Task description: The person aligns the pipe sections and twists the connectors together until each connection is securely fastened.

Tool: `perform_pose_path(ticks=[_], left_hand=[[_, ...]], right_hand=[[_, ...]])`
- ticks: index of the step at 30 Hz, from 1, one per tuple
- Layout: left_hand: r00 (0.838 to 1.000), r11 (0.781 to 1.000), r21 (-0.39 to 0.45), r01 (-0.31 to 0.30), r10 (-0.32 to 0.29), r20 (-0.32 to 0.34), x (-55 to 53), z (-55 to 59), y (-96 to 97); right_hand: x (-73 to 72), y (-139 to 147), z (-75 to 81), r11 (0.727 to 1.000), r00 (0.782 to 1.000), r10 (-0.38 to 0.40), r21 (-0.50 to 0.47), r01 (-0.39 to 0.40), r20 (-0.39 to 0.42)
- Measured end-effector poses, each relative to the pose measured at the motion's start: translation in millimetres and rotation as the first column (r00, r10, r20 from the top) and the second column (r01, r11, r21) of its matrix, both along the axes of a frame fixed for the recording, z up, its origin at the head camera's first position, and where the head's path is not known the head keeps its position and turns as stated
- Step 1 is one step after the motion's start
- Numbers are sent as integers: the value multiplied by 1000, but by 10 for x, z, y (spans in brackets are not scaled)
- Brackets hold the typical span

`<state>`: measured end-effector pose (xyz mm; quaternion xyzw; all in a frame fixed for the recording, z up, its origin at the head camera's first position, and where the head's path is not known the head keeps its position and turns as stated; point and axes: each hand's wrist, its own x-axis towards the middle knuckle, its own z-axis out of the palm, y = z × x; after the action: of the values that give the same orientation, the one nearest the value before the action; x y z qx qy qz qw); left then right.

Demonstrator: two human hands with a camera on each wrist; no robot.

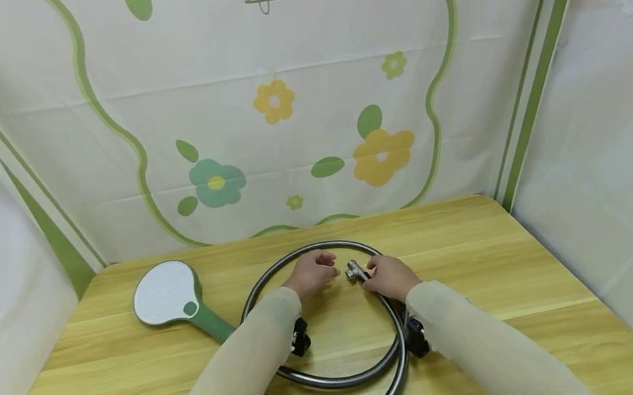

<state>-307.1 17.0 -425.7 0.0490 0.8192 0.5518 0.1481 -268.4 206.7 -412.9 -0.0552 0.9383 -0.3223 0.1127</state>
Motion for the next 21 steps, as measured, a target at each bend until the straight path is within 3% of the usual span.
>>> perform_pose_path(ticks=[11,15,21], left_hand=[[999,993,109,46,-47,5,84,241,-183],[996,997,19,75,-74,-55,165,386,-333],[983,982,-168,81,-107,-151,289,483,-610]], right_hand=[[9,12,110,999,999,-38,22,39,-25],[15,43,167,999,998,-23,32,25,-60],[108,118,309,998,990,37,47,-31,-138]])
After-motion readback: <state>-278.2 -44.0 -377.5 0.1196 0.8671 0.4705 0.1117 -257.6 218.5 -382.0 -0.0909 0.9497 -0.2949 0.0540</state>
